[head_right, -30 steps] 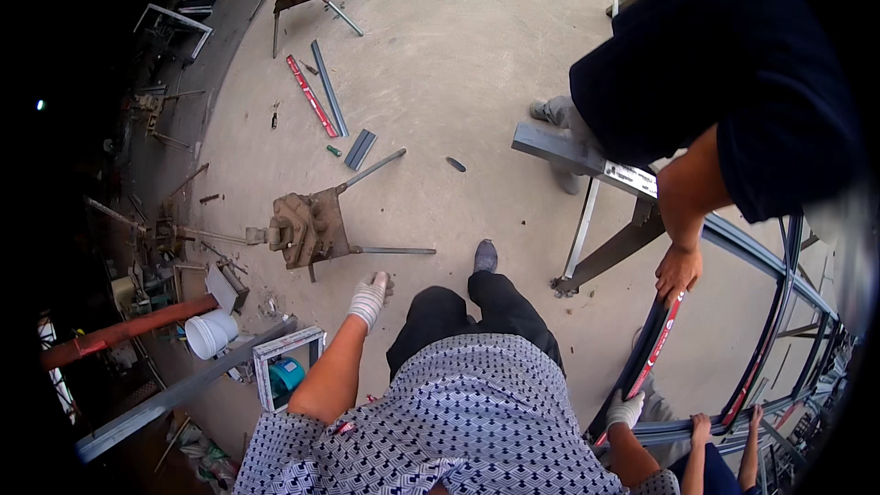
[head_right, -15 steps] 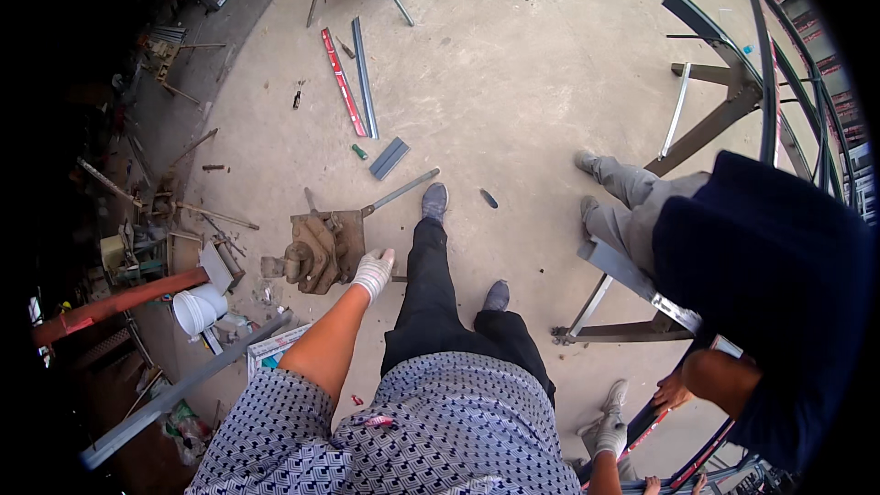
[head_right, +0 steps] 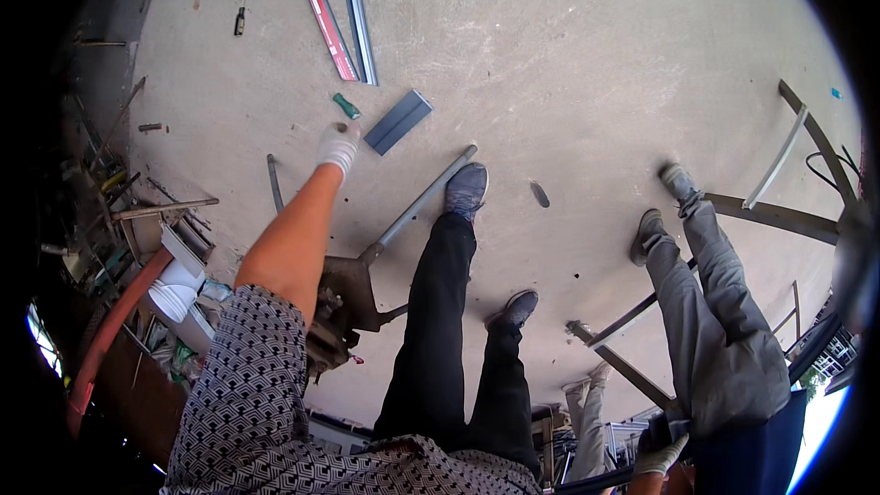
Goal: The person picks up long metal frame profiles and places them onto a large metal jig to form a window frame structure. They work alongside two other individuals, coordinating to align and fit the frame pieces together. The person handles the profiles with gloved hands, adjusting their positions on the jig.
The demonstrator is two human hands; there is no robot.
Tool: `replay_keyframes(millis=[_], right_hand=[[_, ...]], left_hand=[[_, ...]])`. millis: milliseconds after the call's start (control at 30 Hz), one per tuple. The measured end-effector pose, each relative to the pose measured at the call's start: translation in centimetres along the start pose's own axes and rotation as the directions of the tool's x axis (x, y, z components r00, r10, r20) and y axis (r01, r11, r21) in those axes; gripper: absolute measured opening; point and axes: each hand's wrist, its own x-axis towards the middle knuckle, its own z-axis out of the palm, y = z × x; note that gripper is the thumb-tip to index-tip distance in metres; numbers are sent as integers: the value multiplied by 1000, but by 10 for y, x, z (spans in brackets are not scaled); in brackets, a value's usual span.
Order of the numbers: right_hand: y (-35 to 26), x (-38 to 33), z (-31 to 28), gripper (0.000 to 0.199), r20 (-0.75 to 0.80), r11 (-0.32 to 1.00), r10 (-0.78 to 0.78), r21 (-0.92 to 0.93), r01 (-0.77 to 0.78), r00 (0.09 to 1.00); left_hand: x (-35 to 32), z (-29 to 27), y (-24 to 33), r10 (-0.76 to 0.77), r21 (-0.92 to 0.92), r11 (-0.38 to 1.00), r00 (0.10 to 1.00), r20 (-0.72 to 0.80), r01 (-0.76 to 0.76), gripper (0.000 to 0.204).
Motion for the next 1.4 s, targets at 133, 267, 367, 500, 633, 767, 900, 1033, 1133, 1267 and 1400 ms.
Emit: replay_keyframes(millis=[133, 267, 367, 500, 633, 767, 900, 1033, 1133, 1267, 1400], right_hand=[[-9, -9, 17, 57, -550, 990, -108, -138, 38, 828], [23, 24, 208, 59, -898, 978, -151, -195, -68, 413], [-5, -20, 110, 53, -874, 988, -86, -137, -72, 478], [-12, -21, 113, 52, -905, 979, -136, -185, -85, 403], [-17, -21, 132, 52, -917, 972, -166, -214, -98, 363], [-12, -8, 134, 51, -920, 973, -164, -210, -95, 356], [-4, -2, 126, 51, -918, 977, -163, -201, -70, 361], [-1, 1, 109, 50, -909, 983, -152, -181, -39, 389], [0, -9, 87, 50, -902, 990, -130, -141, 2, 411], [12, 0, 115, 50, -858, 976, -190, -218, -2, 477], [13, 0, 64, 48, -522, 604, 2, 680, 415, 853]], left_hand=[[110, 22, 19, -44, 192, 980, 998, -37, 51, 61], [162, 31, 56, -127, 106, 986, 992, -2, 126, 79], [196, 71, 64, -154, 11, 988, 987, -41, 154, 107], [199, 84, 88, -249, 58, 962, 943, -222, 268, 98], [214, 73, 76, -246, 35, 967, 962, -116, 251, 91], [218, 72, 76, -253, 166, 944, 949, -188, 285, 55], [230, 83, 68, -305, 66, 948, 948, -92, 311, 56], [231, 79, 56, -224, -22, 975, 970, -91, 223, 53], [212, 65, 62, -166, -52, 985, 982, -93, 162, 47], [146, 8, 115, -10, -200, 980, 990, -141, -18, 50], [99, -25, 108, 26, -513, 858, 1000, 6, -19, 42]])
